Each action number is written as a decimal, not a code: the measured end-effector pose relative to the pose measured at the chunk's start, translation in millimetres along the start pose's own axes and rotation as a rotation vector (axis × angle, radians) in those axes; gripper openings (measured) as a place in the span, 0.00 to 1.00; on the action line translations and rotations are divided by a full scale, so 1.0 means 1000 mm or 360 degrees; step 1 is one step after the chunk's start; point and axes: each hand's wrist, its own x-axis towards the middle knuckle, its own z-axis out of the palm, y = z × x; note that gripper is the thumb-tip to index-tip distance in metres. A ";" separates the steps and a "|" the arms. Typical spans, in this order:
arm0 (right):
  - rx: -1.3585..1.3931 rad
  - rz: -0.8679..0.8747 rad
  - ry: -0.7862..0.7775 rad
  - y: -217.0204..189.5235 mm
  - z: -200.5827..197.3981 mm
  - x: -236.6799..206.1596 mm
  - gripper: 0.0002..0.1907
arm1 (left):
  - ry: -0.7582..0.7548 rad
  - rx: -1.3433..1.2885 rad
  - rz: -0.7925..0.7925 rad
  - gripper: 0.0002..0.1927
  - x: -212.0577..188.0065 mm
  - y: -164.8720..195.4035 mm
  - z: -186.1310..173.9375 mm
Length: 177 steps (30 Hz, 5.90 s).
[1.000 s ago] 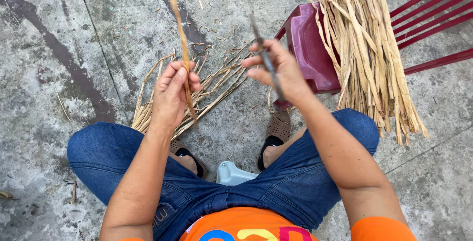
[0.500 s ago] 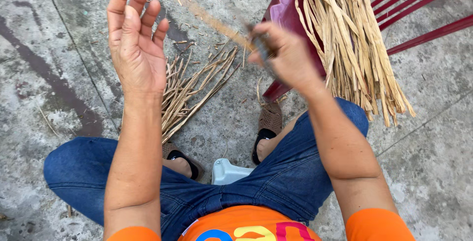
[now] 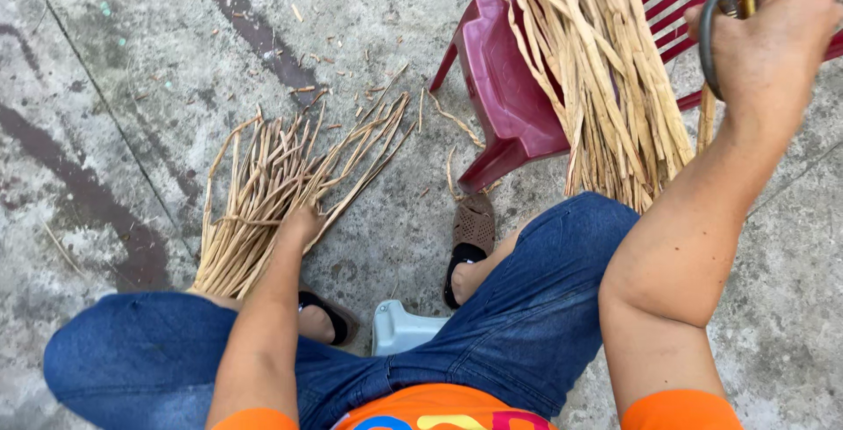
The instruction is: The person sits on a small stool and uses shears to cut long, thin, dried sticks into shorter segments. They pick up individual sticks, cut them, and place the cut pieces onto a pile on the floor.
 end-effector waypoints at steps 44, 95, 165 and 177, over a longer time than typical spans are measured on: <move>0.1473 0.0807 -0.0813 -0.124 0.123 -0.049 0.20 | 0.0372 -0.1819 0.0507 0.09 -0.084 -0.031 -0.074; 0.2336 0.0502 -0.1254 -0.221 0.151 -0.126 0.18 | 0.0220 -0.2106 0.1766 0.38 -0.142 0.061 -0.057; 0.1281 0.0295 -0.1064 -0.194 0.124 -0.094 0.22 | 0.0457 -0.2092 0.1086 0.17 -0.127 0.012 -0.066; 0.1464 0.0433 -0.1096 -0.191 0.134 -0.099 0.21 | 0.0530 -0.2161 0.1018 0.16 -0.132 0.012 -0.070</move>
